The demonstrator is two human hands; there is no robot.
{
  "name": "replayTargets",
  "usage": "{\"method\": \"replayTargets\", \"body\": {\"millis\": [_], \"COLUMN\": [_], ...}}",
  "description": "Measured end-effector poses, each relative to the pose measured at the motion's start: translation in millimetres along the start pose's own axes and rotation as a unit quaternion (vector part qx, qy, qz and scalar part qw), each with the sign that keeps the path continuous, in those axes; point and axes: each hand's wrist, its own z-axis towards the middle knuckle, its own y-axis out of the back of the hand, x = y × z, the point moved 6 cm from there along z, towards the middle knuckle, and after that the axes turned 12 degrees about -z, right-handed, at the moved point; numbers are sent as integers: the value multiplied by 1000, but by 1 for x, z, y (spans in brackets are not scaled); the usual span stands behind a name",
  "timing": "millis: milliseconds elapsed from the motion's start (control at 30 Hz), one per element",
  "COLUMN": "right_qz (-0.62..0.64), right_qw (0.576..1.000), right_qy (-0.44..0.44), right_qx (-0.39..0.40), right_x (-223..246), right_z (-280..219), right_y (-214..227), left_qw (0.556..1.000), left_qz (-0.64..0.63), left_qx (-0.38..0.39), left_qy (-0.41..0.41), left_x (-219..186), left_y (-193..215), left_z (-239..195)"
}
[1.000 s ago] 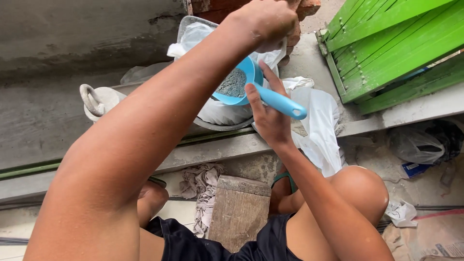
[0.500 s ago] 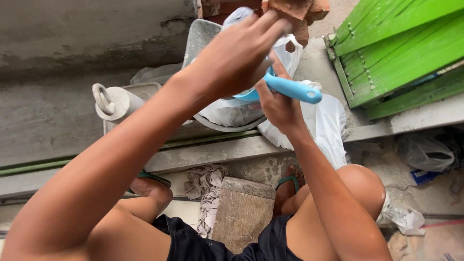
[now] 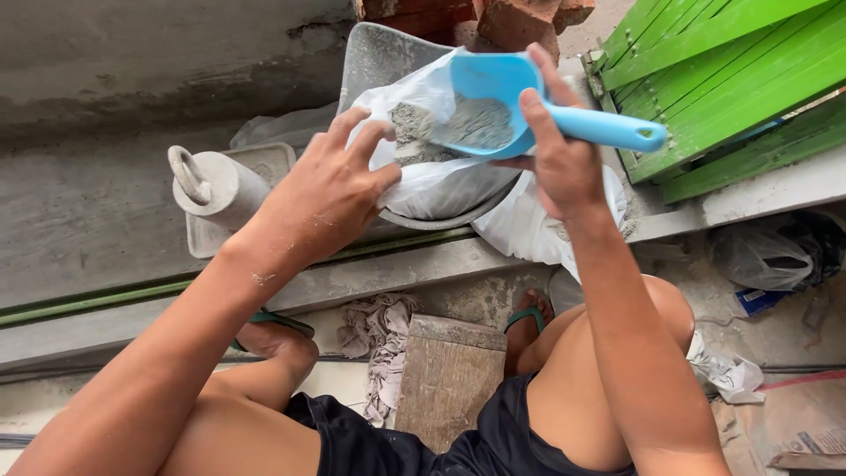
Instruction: The person scoops a gray powder from a large plastic-lined bucket into several smaller white plastic bags using a blue hand scoop.
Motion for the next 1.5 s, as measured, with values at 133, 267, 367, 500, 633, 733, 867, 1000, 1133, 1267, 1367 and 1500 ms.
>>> {"method": "replayTargets", "body": {"millis": [133, 267, 367, 500, 633, 733, 867, 1000, 1133, 1267, 1367, 1500], "right_qz": [-116, -217, -268, -320, -405, -457, -398, -372, -389, -416, -436, -461], "right_qw": [991, 962, 948, 925, 887, 870, 894, 892, 874, 858, 853, 848], "right_qy": [60, 166, 172, 203, 223, 183, 204, 256, 290, 301, 285, 260], "right_qx": [10, 21, 26, 23, 2, -2, 30, 11, 3, 12, 31, 38], "right_x": [29, 30, 33, 35, 28, 21, 16, 32, 38, 41, 37, 25], "right_z": [-12, -13, -16, -22, -23, -21, -17, -22, -26, -31, -34, -27], "right_y": [5, 11, 12, 5, 2, 5, 6, 3, 4, -6, -17, -12], "left_qw": [988, 924, 847, 873, 899, 889, 821, 731, 631, 578, 546, 544], "left_qz": [-153, -360, -452, -373, -291, -262, -370, -566, -671, -709, -735, -743], "left_qx": [-35, -7, 51, -19, 11, 74, 61, -99, -183, -212, -225, -245], "left_qy": [-11, 125, 276, 314, 327, 369, 430, 369, 344, 343, 332, 304], "left_x": [-6, 7, 20, 35, 46, 51, 40, 45, 51, 50, 47, 52], "left_y": [19, 21, 10, -28, -36, -41, -16, -18, -19, -21, -7, -11], "left_z": [0, -7, -10, -15, -18, -18, -10, -8, -9, -9, -6, -4]}}
